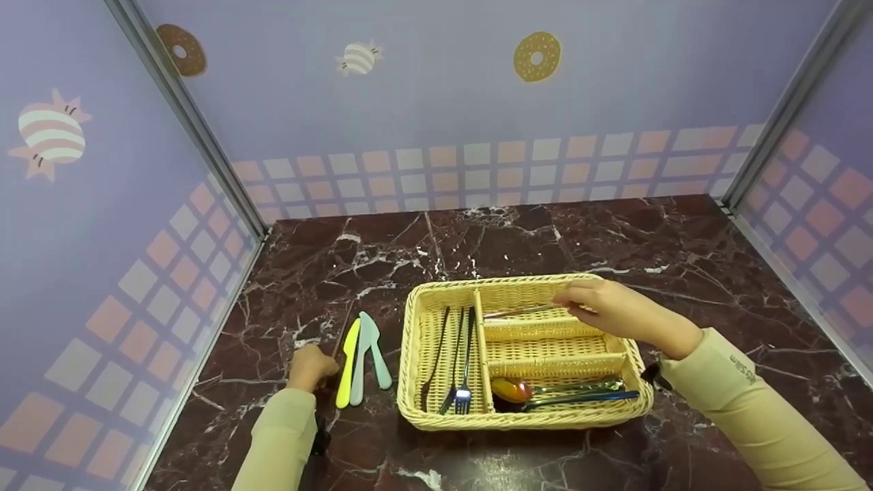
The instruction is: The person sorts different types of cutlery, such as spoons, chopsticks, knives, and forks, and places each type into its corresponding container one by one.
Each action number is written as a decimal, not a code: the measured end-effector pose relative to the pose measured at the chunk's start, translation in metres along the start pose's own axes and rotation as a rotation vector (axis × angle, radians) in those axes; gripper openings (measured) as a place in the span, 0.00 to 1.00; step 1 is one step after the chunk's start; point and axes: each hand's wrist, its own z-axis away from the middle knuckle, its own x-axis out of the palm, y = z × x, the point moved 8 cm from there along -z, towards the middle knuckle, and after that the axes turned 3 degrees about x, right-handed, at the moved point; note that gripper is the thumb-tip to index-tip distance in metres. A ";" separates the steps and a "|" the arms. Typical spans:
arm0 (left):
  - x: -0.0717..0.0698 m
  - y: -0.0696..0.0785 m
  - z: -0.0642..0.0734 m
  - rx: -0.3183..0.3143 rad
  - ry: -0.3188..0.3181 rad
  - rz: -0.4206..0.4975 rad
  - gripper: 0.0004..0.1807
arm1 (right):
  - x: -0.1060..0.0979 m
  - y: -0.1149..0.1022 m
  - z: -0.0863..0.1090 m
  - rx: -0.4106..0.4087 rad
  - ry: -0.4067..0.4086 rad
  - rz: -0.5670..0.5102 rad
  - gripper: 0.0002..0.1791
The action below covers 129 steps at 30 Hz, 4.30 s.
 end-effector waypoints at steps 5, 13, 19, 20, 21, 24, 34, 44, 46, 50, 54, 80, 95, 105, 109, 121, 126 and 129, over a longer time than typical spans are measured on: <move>0.000 -0.005 -0.004 -0.045 -0.037 0.075 0.03 | 0.001 0.000 0.000 0.001 -0.009 -0.020 0.17; -0.001 -0.007 -0.005 -0.086 -0.088 0.267 0.06 | 0.008 0.000 -0.002 -0.018 -0.020 -0.052 0.14; -0.012 0.023 -0.001 -0.044 -0.132 0.444 0.04 | 0.012 -0.001 -0.004 0.000 -0.050 -0.070 0.14; -0.014 0.030 0.000 -0.035 -0.148 0.462 0.04 | 0.013 -0.001 -0.004 0.004 -0.054 -0.073 0.14; -0.016 0.037 0.001 -0.029 -0.164 0.484 0.03 | 0.014 -0.002 -0.004 0.008 -0.054 -0.075 0.14; -0.018 0.059 0.007 0.012 -0.242 0.509 0.04 | 0.017 -0.003 -0.006 0.002 -0.052 -0.075 0.15; -0.013 0.144 0.047 0.272 -0.521 0.566 0.10 | 0.030 -0.011 -0.032 -0.023 0.011 0.013 0.12; 0.017 0.211 0.089 0.323 -0.706 0.577 0.08 | 0.037 -0.025 -0.073 -0.211 0.222 0.278 0.13; 0.024 0.219 0.095 0.331 -0.751 0.574 0.04 | 0.039 -0.023 -0.075 -0.222 0.222 0.297 0.13; 0.036 0.228 0.103 0.352 -0.830 0.585 0.02 | 0.042 -0.016 -0.072 -0.226 0.227 0.300 0.09; 0.046 0.229 0.107 0.368 -0.886 0.593 0.04 | 0.048 -0.013 -0.063 -0.270 0.228 0.306 0.06; 0.020 0.108 0.042 0.245 -0.495 0.829 0.21 | 0.099 0.112 -0.025 0.550 -0.503 0.165 0.05; 0.015 0.057 0.036 0.187 -0.452 0.782 0.26 | 0.132 0.112 -0.013 0.446 -0.560 0.343 0.08; 0.015 0.048 0.030 0.153 -0.409 0.843 0.21 | 0.221 0.192 0.020 0.344 -0.559 0.543 0.08; 0.015 0.044 0.030 0.147 -0.406 0.841 0.23 | 0.232 0.200 0.027 0.330 -0.607 0.542 0.07; 0.002 0.035 0.025 0.118 -0.265 0.854 0.23 | 0.107 0.111 -0.024 0.532 -0.507 0.199 0.08; -0.013 0.033 0.022 0.097 -0.097 0.841 0.21 | 0.051 0.090 -0.040 0.554 -0.174 0.008 0.10; -0.014 0.030 0.022 0.088 -0.047 0.710 0.20 | 0.019 0.067 -0.040 0.474 0.030 -0.037 0.10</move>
